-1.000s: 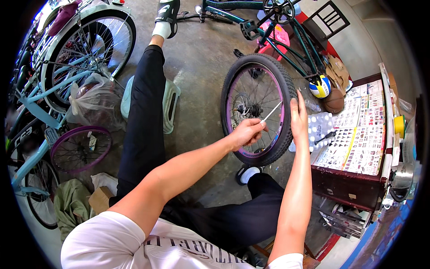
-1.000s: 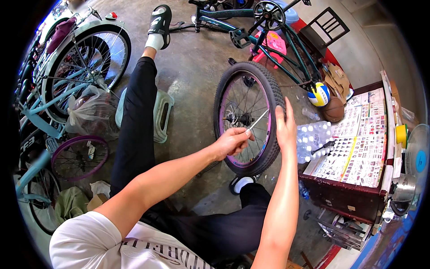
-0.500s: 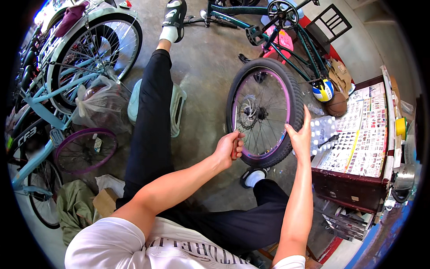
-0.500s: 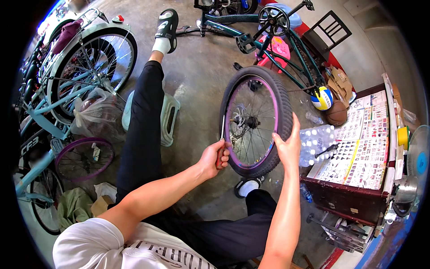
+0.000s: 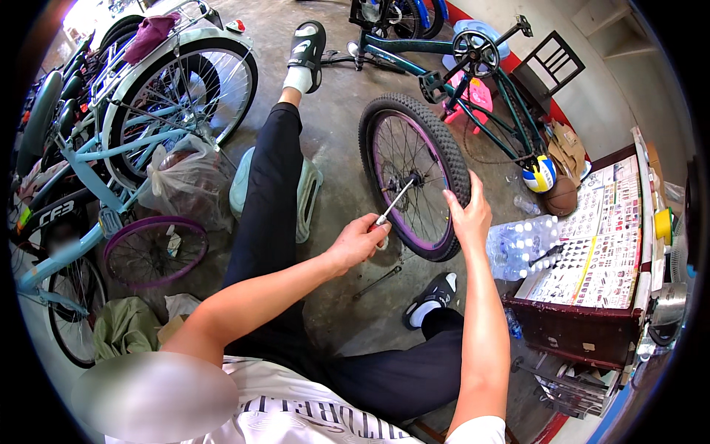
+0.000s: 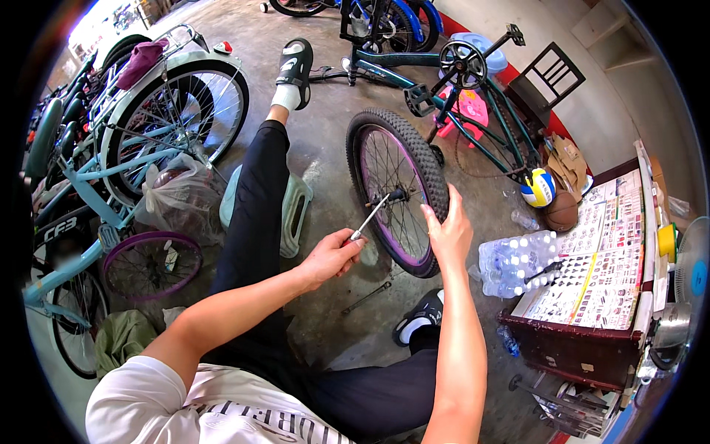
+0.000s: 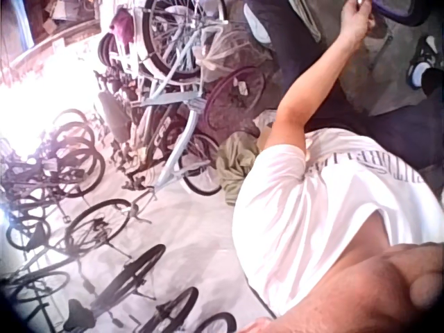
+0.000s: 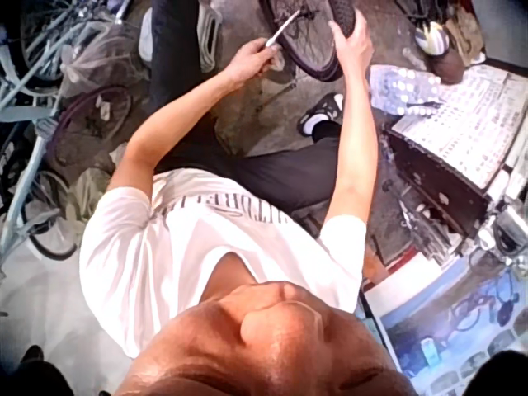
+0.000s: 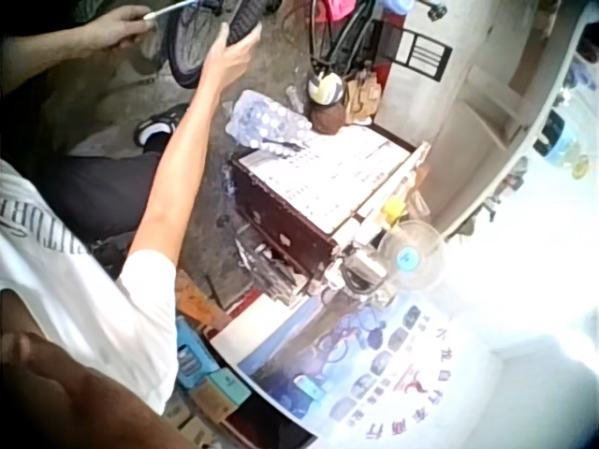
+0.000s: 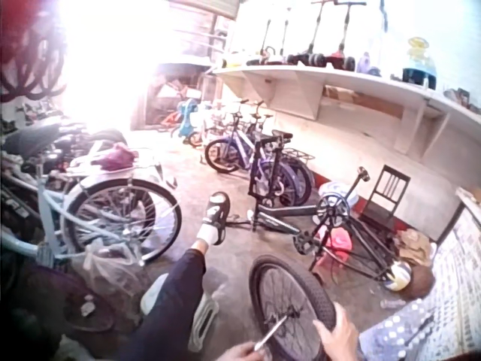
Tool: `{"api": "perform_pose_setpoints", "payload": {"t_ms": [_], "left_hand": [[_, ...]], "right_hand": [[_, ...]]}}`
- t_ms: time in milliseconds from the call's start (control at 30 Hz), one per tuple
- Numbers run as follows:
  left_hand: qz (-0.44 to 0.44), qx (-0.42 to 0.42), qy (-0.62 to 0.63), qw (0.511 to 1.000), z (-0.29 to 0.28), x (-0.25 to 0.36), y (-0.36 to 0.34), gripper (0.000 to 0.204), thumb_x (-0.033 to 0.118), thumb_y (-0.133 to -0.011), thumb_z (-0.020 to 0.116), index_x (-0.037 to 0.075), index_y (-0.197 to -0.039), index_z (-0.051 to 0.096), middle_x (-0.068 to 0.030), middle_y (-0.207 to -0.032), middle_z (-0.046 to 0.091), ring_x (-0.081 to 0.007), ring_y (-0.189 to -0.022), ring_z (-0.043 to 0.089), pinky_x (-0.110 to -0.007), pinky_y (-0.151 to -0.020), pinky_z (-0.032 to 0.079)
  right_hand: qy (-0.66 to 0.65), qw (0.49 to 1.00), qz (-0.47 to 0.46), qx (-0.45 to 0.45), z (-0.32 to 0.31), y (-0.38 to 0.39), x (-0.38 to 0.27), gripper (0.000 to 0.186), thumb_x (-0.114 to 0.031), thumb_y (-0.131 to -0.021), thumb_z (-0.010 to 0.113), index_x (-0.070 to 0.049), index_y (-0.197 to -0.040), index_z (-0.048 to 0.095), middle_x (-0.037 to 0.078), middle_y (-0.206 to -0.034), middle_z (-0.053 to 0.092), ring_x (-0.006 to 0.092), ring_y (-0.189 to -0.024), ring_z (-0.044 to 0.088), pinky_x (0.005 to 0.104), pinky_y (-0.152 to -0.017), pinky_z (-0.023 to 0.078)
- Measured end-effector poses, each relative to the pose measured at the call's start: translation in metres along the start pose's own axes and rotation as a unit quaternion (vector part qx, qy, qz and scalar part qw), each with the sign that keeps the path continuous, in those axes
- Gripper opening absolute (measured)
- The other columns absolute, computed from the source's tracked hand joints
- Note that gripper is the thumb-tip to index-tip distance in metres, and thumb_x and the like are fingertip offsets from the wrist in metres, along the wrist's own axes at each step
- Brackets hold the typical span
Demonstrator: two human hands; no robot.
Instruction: The person wipes a tool with a cloth and then uses a screwdriver to work on a bicycle wheel.
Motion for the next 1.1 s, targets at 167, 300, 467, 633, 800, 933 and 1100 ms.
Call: {"api": "perform_pose_setpoints", "payload": {"t_ms": [167,300,467,633,800,933,1100], "left_hand": [[0.165,0.061,-0.267,0.947,-0.019,0.035,0.004,0.035,0.026,-0.104,0.062,0.005,-0.131,0.059,-0.0079,-0.087,0.065,-0.0227,-0.073,0.062,-0.036,-0.068,0.049],[0.27,0.045,-0.389,0.88,-0.017,0.078,0.005,0.036,0.02,-0.1,0.059,0.006,-0.134,0.059,-0.018,-0.101,0.065,-0.0375,-0.1,0.065,-0.046,-0.087,0.051],[0.265,0.07,-0.488,0.829,-0.014,0.105,-0.02,0.035,0.022,-0.099,0.06,0.008,-0.131,0.064,-0.0169,-0.109,0.065,-0.0392,-0.103,0.066,-0.049,-0.087,0.053],[0.296,0.066,-0.577,0.759,-0.004,0.142,-0.04,0.035,0.022,-0.097,0.064,0.009,-0.13,0.064,-0.0159,-0.11,0.066,-0.0396,-0.096,0.07,-0.051,-0.082,0.056],[0.312,0.042,-0.659,0.683,0.016,0.166,-0.05,0.033,0.027,-0.094,0.07,0.01,-0.122,0.067,-0.0123,-0.107,0.069,-0.0349,-0.09,0.074,-0.047,-0.073,0.06],[0.324,0.028,-0.707,0.628,0.027,0.17,-0.049,0.027,0.022,-0.089,0.071,0.009,-0.113,0.07,-0.013,-0.101,0.07,-0.0335,-0.084,0.075,-0.046,-0.07,0.061],[0.29,-0.002,-0.755,0.588,0.034,0.183,-0.05,0.023,0.015,-0.08,0.071,0.004,-0.099,0.074,-0.0159,-0.097,0.074,-0.0334,-0.083,0.076,-0.044,-0.07,0.061]], "right_hand": [[-0.044,0.998,-0.028,0.029,-0.016,-0.025,-0.016,0.065,-0.047,-0.092,0.075,-0.012,-0.144,0.059,0.023,-0.12,0.073,0.0428,-0.111,0.07,0.0475,-0.092,0.054],[0.027,0.997,0.038,-0.06,-0.025,-0.033,-0.007,0.062,-0.053,-0.096,0.068,-0.016,-0.146,0.058,0.02,-0.124,0.072,0.0421,-0.113,0.069,0.0485,-0.093,0.054],[0.06,0.995,0.058,0.047,-0.016,-0.031,0.004,0.06,-0.053,-0.103,0.059,-0.016,-0.15,0.052,0.019,-0.137,0.065,0.0406,-0.123,0.064,0.0478,-0.1,0.05],[0.088,0.991,0.043,0.094,-0.01,-0.031,0.023,0.056,-0.053,-0.102,0.059,-0.017,-0.146,0.056,0.019,-0.122,0.073,0.0415,-0.11,0.069,0.0481,-0.09,0.053],[0.07,0.992,0.013,0.103,-0.014,-0.023,0.016,0.05,-0.047,-0.101,0.064,-0.014,-0.139,0.062,0.022,-0.118,0.073,0.0435,-0.105,0.071,0.049,-0.085,0.056],[0.053,0.993,-0.004,0.106,-0.017,-0.021,0.013,0.049,-0.046,-0.1,0.067,-0.015,-0.138,0.064,0.022,-0.111,0.075,0.0431,-0.099,0.073,0.0483,-0.081,0.057],[0.025,0.994,-0.021,0.107,-0.015,-0.02,0.008,0.048,-0.043,-0.098,0.07,-0.016,-0.137,0.065,0.019,-0.111,0.075,0.0408,-0.098,0.073,0.0472,-0.079,0.057]]}}
Point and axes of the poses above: each hand's wrist, its own y-axis away from the middle knuckle, its own z-axis out of the palm, x = y × z, the point moved 4 cm from there along -y, towards the middle knuckle
